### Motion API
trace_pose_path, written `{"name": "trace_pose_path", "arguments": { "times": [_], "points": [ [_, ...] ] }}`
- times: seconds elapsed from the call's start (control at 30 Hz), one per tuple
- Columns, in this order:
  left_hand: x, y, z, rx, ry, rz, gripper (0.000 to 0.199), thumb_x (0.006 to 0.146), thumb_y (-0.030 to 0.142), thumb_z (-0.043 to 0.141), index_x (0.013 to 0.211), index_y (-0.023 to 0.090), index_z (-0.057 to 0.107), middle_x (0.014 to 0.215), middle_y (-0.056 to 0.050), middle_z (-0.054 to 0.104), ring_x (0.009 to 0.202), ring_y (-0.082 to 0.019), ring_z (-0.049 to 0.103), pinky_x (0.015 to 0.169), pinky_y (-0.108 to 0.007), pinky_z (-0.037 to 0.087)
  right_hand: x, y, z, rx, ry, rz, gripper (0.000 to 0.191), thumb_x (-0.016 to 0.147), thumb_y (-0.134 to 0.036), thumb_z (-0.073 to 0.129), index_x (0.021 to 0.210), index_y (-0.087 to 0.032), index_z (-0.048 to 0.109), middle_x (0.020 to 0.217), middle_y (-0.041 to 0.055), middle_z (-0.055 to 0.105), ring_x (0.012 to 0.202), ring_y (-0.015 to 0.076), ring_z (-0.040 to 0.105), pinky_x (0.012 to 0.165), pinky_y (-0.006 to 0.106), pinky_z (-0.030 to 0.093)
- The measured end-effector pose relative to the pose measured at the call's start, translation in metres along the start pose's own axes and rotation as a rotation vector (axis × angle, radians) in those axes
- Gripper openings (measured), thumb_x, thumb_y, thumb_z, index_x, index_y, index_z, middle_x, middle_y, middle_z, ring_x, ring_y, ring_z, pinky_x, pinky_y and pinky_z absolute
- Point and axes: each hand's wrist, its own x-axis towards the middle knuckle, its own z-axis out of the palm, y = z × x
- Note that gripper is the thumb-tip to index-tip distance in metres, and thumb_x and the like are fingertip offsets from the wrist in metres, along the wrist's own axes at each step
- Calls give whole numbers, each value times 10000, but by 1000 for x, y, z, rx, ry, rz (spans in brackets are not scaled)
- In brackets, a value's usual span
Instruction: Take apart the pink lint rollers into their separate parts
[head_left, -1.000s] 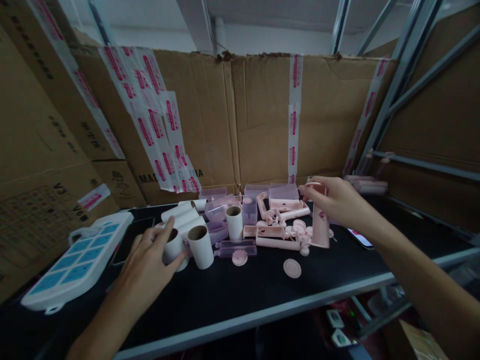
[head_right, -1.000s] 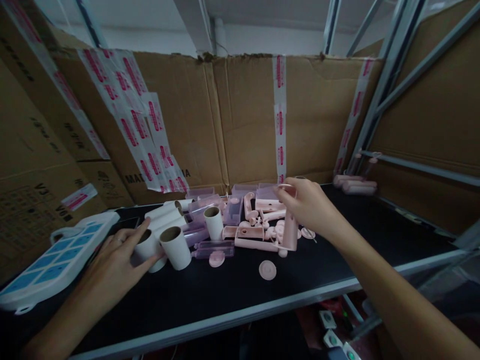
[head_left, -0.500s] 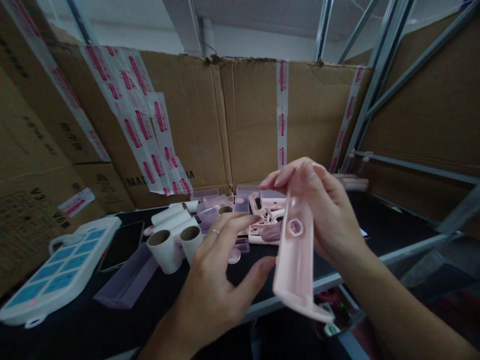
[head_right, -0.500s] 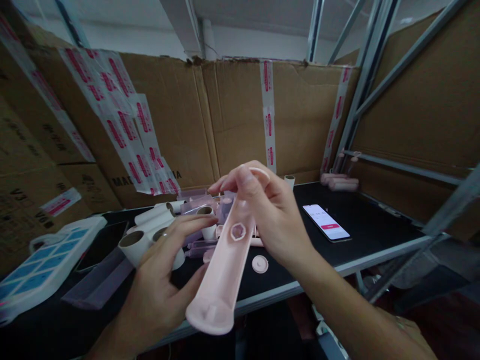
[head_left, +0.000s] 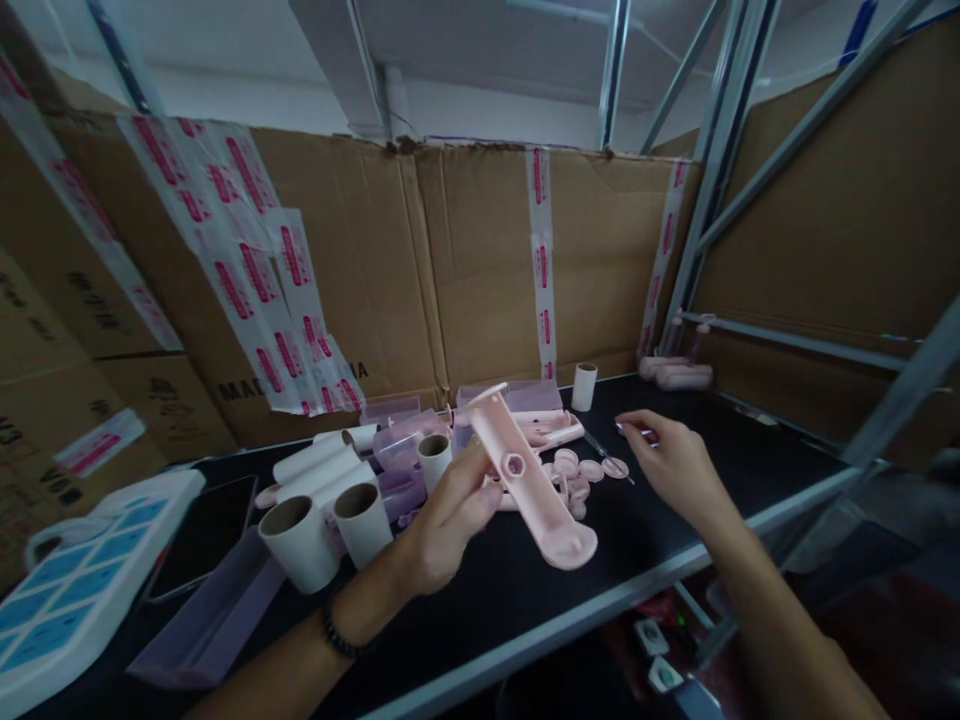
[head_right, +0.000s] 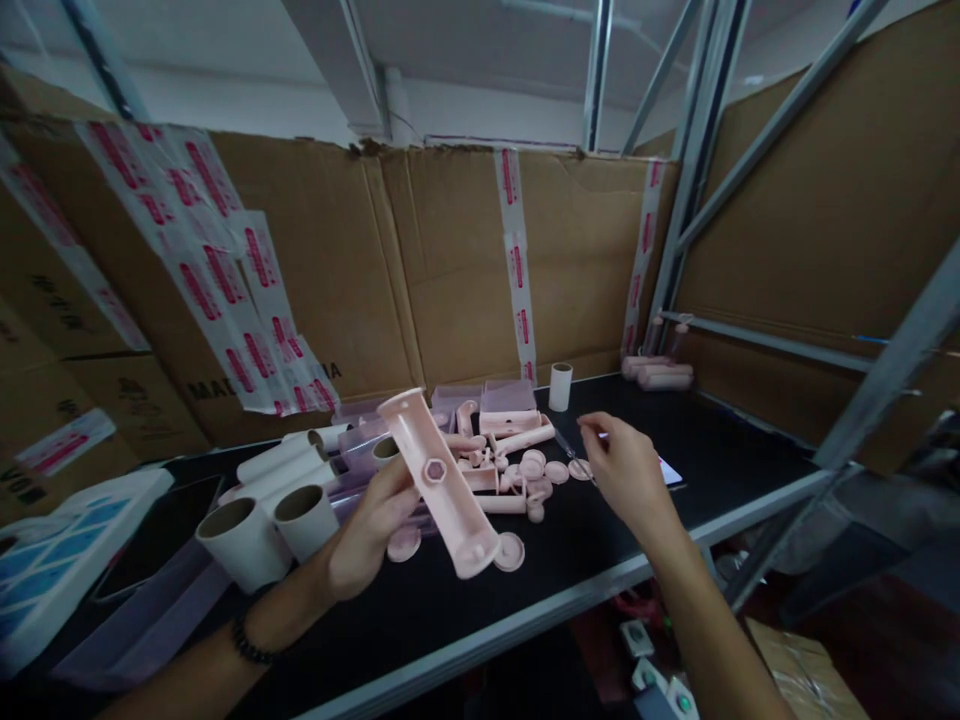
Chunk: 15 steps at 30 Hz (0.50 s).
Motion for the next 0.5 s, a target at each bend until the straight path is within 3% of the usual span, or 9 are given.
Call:
{"name": "trace_pose_path", "arguments": {
  "times": [0.1,0.27,0.37,0.5],
  "points": [
    [0,-9,-1,106,66,27,384,1057,472,418,1225,245,679,1141,-129,733,1067,-285,709,945,-437,578,2,28,14,-113,-113,43,233,1010,-325,576,1080,-158,723,1034,110,747,952,252,717,891,409,562],
    [-11,-21,6,307,279,143,312,1036,460,487,1004,219,684,932,-93,726,930,-267,697,856,-409,559,22,29,31,-204,-230,79,313,1007,-374,634,1278,-217,636,1323,94,630,1119,222,656,938,413,581],
    [-17,-23,13,315,382,218,160,1004,383,580,1043,241,642,930,-61,728,918,-246,706,833,-393,568,39,24,40,-215,-255,107,299,1003,-366,640,1271,-232,644,1330,91,628,1141,231,651,946,404,575],
    [-24,-16,19,302,549,193,150,984,362,622,1062,244,572,836,-1,696,719,-172,687,653,-291,549,54,28,42,-196,-251,139,332,997,-372,650,1283,-206,631,1302,89,637,1114,226,661,932,413,583]
  ]
}}
